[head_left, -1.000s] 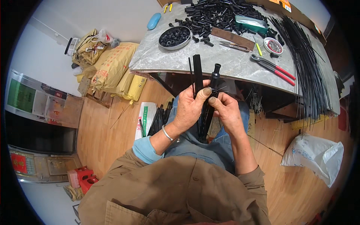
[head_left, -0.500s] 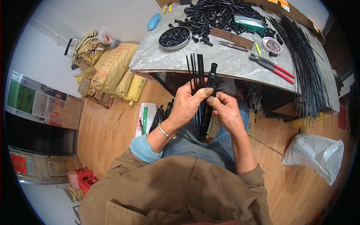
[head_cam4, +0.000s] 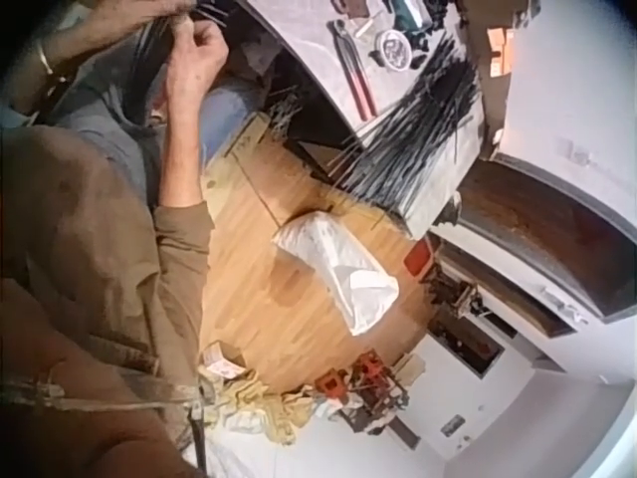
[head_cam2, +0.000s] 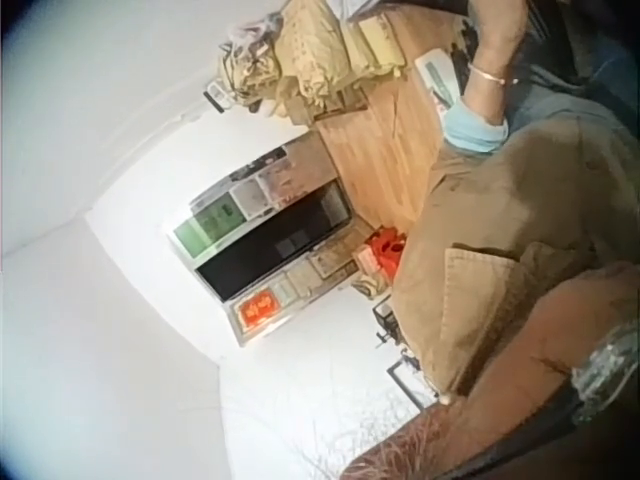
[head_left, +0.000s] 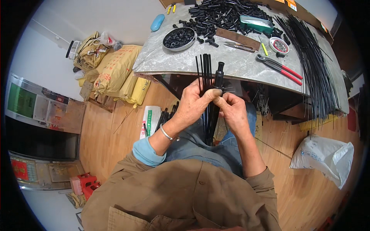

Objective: Assembling black plastic rods into connector components using hand tools.

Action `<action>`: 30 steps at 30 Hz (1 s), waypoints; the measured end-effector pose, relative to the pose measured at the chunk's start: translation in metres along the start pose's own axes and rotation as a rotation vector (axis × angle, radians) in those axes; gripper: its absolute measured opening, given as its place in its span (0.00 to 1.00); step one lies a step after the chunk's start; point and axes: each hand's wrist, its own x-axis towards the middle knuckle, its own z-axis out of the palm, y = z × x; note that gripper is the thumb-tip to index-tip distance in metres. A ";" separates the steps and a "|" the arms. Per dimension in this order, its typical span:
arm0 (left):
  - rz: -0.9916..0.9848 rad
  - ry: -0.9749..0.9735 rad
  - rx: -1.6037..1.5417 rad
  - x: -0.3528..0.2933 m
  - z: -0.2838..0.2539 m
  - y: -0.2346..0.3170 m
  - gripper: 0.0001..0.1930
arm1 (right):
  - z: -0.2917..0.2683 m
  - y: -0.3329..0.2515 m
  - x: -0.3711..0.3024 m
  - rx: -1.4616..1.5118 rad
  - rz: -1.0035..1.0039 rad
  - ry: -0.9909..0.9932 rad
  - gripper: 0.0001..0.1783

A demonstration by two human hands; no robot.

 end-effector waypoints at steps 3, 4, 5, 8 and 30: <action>-0.037 -0.037 0.010 0.000 -0.002 0.004 0.13 | 0.006 0.002 0.000 -0.076 -0.085 0.038 0.19; -0.147 -0.039 -0.081 -0.001 -0.002 0.004 0.13 | 0.004 0.001 0.000 -0.075 -0.084 0.038 0.19; -0.148 -0.040 -0.080 0.000 -0.003 0.003 0.13 | -0.001 -0.001 0.001 -0.011 -0.021 -0.041 0.18; -0.133 -0.112 -0.244 0.002 -0.006 0.000 0.12 | -0.009 0.002 0.005 0.097 0.097 -0.142 0.18; -0.247 -0.210 -0.520 0.006 -0.001 -0.002 0.19 | -0.027 -0.001 0.009 0.196 0.168 -0.216 0.17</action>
